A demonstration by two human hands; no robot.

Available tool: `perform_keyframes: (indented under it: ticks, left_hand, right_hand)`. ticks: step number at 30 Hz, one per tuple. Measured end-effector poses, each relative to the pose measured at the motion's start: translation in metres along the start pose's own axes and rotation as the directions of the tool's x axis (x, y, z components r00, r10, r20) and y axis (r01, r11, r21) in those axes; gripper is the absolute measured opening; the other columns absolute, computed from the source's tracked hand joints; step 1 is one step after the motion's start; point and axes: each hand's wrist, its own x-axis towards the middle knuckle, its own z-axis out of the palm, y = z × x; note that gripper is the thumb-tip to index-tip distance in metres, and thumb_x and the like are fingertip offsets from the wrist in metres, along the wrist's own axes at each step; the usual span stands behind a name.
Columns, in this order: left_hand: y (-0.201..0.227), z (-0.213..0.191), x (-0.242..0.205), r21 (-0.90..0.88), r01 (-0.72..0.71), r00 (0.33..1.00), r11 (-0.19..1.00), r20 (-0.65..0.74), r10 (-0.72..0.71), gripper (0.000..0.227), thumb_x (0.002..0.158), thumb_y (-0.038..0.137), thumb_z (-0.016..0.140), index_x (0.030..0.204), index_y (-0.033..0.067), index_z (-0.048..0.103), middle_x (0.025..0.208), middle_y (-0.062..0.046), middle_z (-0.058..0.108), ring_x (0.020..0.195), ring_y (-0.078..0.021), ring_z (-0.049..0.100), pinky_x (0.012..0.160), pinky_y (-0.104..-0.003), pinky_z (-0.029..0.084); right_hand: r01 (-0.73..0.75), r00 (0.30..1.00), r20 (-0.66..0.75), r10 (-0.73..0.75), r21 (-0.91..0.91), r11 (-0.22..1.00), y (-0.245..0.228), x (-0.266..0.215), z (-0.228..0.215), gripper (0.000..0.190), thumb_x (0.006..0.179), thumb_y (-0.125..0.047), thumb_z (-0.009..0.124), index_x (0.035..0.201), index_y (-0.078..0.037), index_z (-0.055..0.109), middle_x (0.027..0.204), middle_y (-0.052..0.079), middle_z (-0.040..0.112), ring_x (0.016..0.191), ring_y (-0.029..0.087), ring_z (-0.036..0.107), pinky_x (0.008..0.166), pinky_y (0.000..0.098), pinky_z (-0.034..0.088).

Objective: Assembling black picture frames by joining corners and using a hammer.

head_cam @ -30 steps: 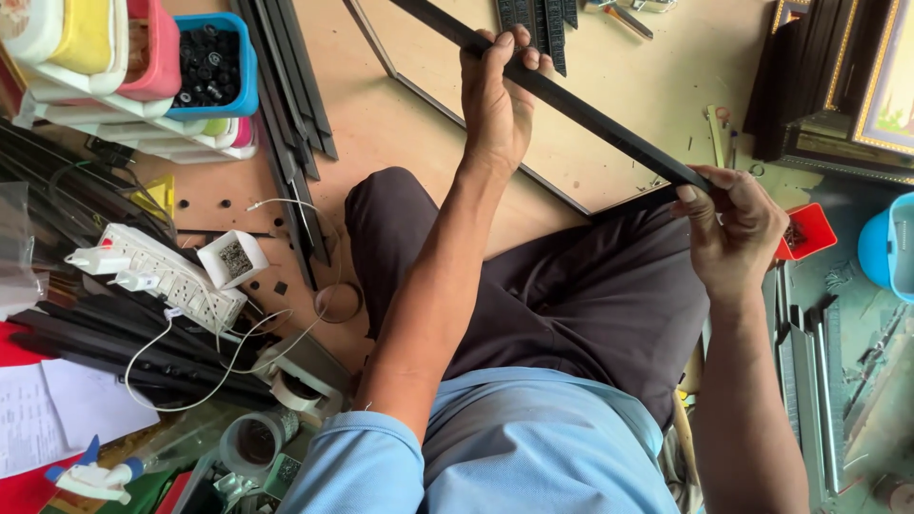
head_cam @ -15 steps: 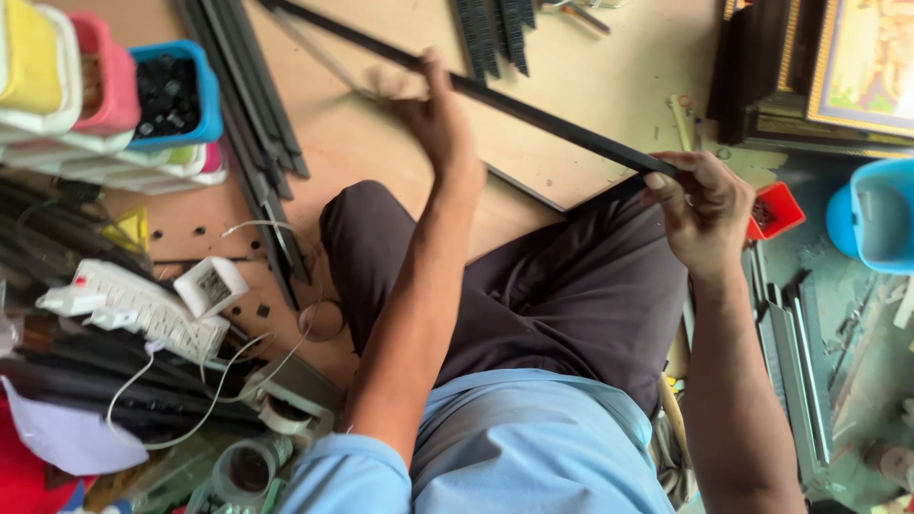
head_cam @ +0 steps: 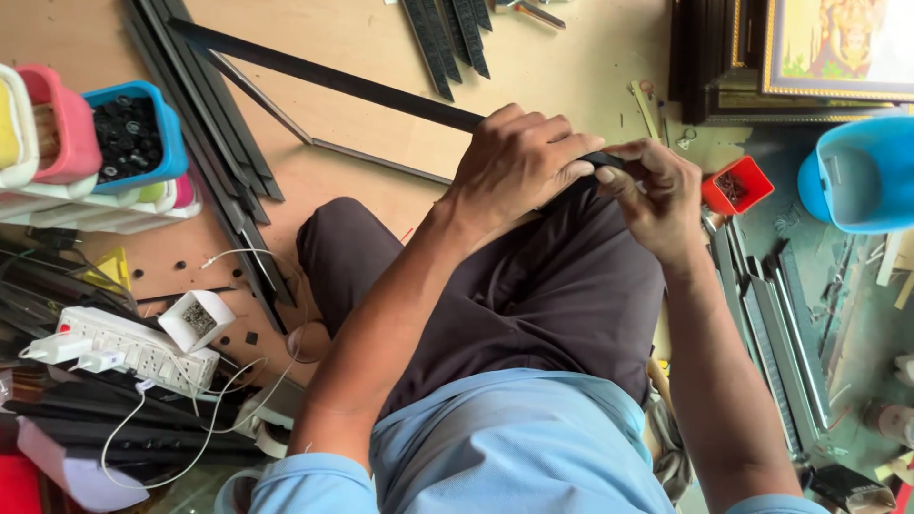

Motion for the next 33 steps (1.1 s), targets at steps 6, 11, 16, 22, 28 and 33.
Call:
perform_keyframes:
  ticks: [6,11,16,22,28,33]
  left_hand:
    - [0.005,-0.002,0.007,-0.041,0.007,0.999,0.999,0.048,-0.005,0.032,0.083,0.029,0.084,0.112,0.0160,0.076,0.085,0.001,0.070,0.077,-0.0187,0.070,0.073,-0.036,0.051]
    - [0.006,0.006,0.005,-0.044,0.019,0.997,0.999,0.069,-0.016,0.031,0.082,0.030,0.085,0.109,0.0181,0.076,0.082,0.001,0.068,0.075,-0.0184,0.069,0.071,-0.036,0.051]
    - [0.008,0.012,0.007,-0.020,0.016,0.996,1.000,0.086,-0.015,0.031,0.081,0.028,0.085,0.109,0.0185,0.076,0.082,0.002,0.067,0.076,-0.0173,0.069,0.070,-0.036,0.051]
    - [0.005,0.020,0.006,-0.022,0.025,0.996,0.999,0.086,-0.023,0.032,0.083,0.025,0.086,0.112,0.0178,0.076,0.084,0.002,0.067,0.076,-0.0163,0.068,0.068,-0.035,0.051]
    - [0.002,0.028,0.003,-0.006,0.001,0.997,1.000,0.075,-0.001,0.030,0.084,0.021,0.084,0.112,0.0175,0.076,0.088,0.002,0.069,0.078,-0.0165,0.069,0.068,-0.035,0.051]
    - [0.007,0.026,0.003,0.022,0.020,1.000,1.000,0.005,-0.020,0.020,0.088,0.018,0.075,0.108,0.0198,0.077,0.092,0.001,0.072,0.084,-0.0182,0.072,0.074,-0.037,0.053]
  right_hand:
    - [-0.070,0.998,0.018,0.068,0.247,0.967,0.026,-0.006,0.005,0.025,0.109,-0.022,0.067,0.119,0.001,0.061,0.101,0.004,0.067,0.085,0.008,0.062,0.080,0.0242,0.053]
    - [-0.178,0.983,0.103,0.152,0.742,0.646,0.032,-0.007,0.012,0.038,0.114,-0.038,0.050,0.129,-0.003,0.056,0.108,0.005,0.066,0.083,0.010,0.057,0.080,0.0258,0.049]
    - [-0.190,0.978,0.082,0.191,0.728,0.659,0.044,-0.010,0.013,0.023,0.115,-0.030,0.057,0.124,-0.010,0.053,0.100,-0.003,0.055,0.081,0.007,0.051,0.077,0.0253,0.044]
    - [-0.199,0.963,0.019,0.267,0.716,0.669,0.038,-0.010,0.018,0.018,0.112,-0.029,0.060,0.121,-0.017,0.050,0.100,-0.006,0.048,0.077,0.006,0.045,0.075,0.0237,0.041]
    - [-0.183,0.967,-0.007,0.256,0.680,0.711,0.035,-0.012,0.020,0.018,0.115,-0.031,0.057,0.123,-0.015,0.051,0.099,-0.006,0.048,0.079,0.005,0.045,0.077,0.0239,0.042]
    - [-0.139,0.972,-0.032,0.231,0.715,0.685,0.033,-0.015,0.026,0.023,0.114,-0.035,0.054,0.121,-0.013,0.053,0.095,-0.004,0.051,0.077,0.005,0.047,0.071,0.0232,0.042]
